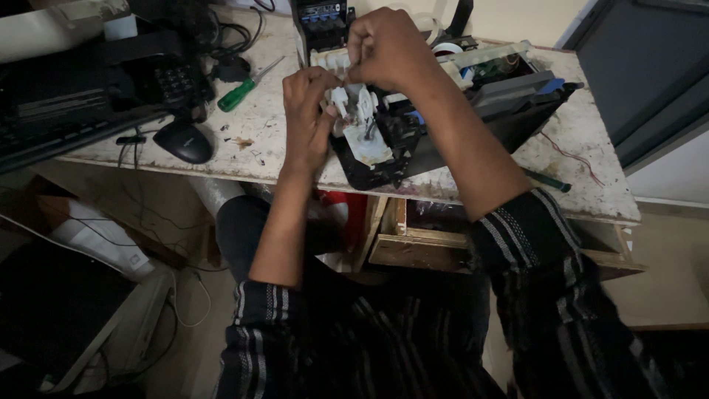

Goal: The person disassembles and reassembles a disassembled electronic device on a cluttered workbench. They use a screwdriver to remove and install screws, manipulate internal plastic components and wires, and rotate the device to access different sides.

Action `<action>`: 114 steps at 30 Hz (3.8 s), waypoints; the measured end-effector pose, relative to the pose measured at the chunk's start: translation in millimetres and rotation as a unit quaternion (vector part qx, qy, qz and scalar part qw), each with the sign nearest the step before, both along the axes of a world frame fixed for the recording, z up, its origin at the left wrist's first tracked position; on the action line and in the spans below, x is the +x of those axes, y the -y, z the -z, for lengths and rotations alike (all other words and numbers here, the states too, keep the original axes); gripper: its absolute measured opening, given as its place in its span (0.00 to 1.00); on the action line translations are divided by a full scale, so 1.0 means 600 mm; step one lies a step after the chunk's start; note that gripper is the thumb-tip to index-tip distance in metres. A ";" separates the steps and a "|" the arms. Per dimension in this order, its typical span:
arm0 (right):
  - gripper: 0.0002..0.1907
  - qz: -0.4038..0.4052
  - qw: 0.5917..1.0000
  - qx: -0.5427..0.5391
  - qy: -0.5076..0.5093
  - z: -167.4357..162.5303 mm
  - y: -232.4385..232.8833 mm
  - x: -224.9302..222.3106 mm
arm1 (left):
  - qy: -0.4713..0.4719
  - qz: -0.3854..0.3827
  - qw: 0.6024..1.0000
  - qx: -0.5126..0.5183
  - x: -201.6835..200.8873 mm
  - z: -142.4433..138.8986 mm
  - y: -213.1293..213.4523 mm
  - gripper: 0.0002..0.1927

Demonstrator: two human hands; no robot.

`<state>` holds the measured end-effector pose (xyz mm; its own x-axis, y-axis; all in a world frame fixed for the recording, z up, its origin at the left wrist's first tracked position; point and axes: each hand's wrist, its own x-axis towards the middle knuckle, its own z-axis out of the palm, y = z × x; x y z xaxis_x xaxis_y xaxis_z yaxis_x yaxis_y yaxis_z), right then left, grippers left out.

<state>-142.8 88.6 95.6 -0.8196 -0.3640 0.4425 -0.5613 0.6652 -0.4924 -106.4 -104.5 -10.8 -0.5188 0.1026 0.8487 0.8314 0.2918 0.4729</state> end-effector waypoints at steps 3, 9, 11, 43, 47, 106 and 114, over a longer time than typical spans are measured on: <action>0.16 -0.020 0.998 -0.003 -0.058 -0.003 0.002 0.002 | -0.002 -0.010 1.000 -0.003 -0.002 0.002 0.000 0.28; 0.12 -0.027 1.000 0.009 0.007 -0.010 0.006 0.004 | -0.011 0.015 1.000 0.016 -0.002 -0.002 0.001 0.28; 0.11 -0.019 0.999 0.035 -0.003 -0.010 0.008 0.006 | -0.017 0.013 1.000 0.020 0.000 -0.004 0.001 0.27; 0.18 0.100 0.993 0.064 0.023 0.008 0.006 -0.012 | -0.038 0.003 0.999 0.012 0.015 -0.020 -0.004 0.26; 0.17 0.110 0.991 0.068 0.042 0.008 0.007 -0.013 | -0.040 0.003 0.999 0.011 0.016 -0.019 -0.003 0.26; 0.13 0.001 0.899 0.424 -0.110 -0.061 0.036 0.001 | -0.044 -0.115 0.992 -0.016 0.015 -0.011 -0.005 0.16; 0.17 0.070 0.930 0.356 0.052 -0.071 0.019 -0.003 | -0.047 -0.043 0.998 -0.007 0.008 -0.017 0.007 0.24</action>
